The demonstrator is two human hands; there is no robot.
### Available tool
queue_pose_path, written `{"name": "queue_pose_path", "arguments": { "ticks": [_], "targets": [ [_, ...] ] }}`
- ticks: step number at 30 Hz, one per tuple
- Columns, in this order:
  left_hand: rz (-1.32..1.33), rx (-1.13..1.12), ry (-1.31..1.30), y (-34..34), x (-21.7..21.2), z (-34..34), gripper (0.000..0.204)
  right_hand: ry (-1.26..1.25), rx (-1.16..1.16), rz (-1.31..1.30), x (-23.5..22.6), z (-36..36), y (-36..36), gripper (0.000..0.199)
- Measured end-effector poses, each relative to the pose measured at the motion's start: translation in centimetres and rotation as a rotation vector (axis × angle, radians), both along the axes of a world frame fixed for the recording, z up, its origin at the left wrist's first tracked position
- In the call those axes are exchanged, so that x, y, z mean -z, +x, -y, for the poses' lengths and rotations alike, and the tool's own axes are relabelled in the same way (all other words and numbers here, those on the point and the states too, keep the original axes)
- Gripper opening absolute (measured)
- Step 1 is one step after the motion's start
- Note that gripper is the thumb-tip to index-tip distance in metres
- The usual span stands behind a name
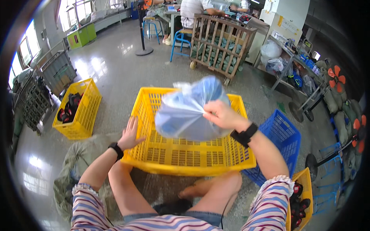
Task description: The person sits on the floor and repeatedly takes blue and green slippers from a large sack, placing them into a yellow plastic crate. They also handle clear plastic bags, placing them into the crate alongside the slippers.
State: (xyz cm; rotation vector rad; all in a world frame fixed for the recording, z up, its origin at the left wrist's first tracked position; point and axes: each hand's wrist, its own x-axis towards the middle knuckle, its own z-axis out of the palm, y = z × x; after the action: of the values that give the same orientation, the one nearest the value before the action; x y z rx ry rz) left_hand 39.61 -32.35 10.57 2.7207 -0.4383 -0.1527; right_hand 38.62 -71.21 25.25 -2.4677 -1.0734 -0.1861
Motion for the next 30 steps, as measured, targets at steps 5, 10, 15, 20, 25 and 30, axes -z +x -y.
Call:
{"name": "queue_pose_path", "arguments": {
  "ticks": [5,10,15,20,25,30],
  "targets": [
    [0.732,0.310,-0.383,-5.1,-12.4,5.6,0.092,-0.250,-0.299,0.336,-3.9,-5.5,-11.1,0.010],
    [0.428,0.458,0.011,-9.6,-12.7,8.1,0.105,-0.360,-0.395,0.195,4.6,-7.0,-19.3,0.013],
    [-0.334,0.377,-0.270,-8.0,-3.9,5.7,0.095,-0.536,-0.244,0.260,11.8,-5.3,-20.3,0.007],
    [0.017,0.357,-0.432,-4.9,-0.6,9.3,0.067,-0.335,-0.377,-0.210,14.6,-7.4,-21.5,0.016],
    [-0.236,0.364,-0.008,-3.7,2.7,10.3,0.062,-0.399,-0.089,-0.104,12.3,-7.0,-17.6,0.016],
    [-0.304,0.476,0.278,-7.8,-1.1,6.2,0.079,-0.481,0.255,-0.304,13.7,0.5,-10.3,0.018]
  ]
}}
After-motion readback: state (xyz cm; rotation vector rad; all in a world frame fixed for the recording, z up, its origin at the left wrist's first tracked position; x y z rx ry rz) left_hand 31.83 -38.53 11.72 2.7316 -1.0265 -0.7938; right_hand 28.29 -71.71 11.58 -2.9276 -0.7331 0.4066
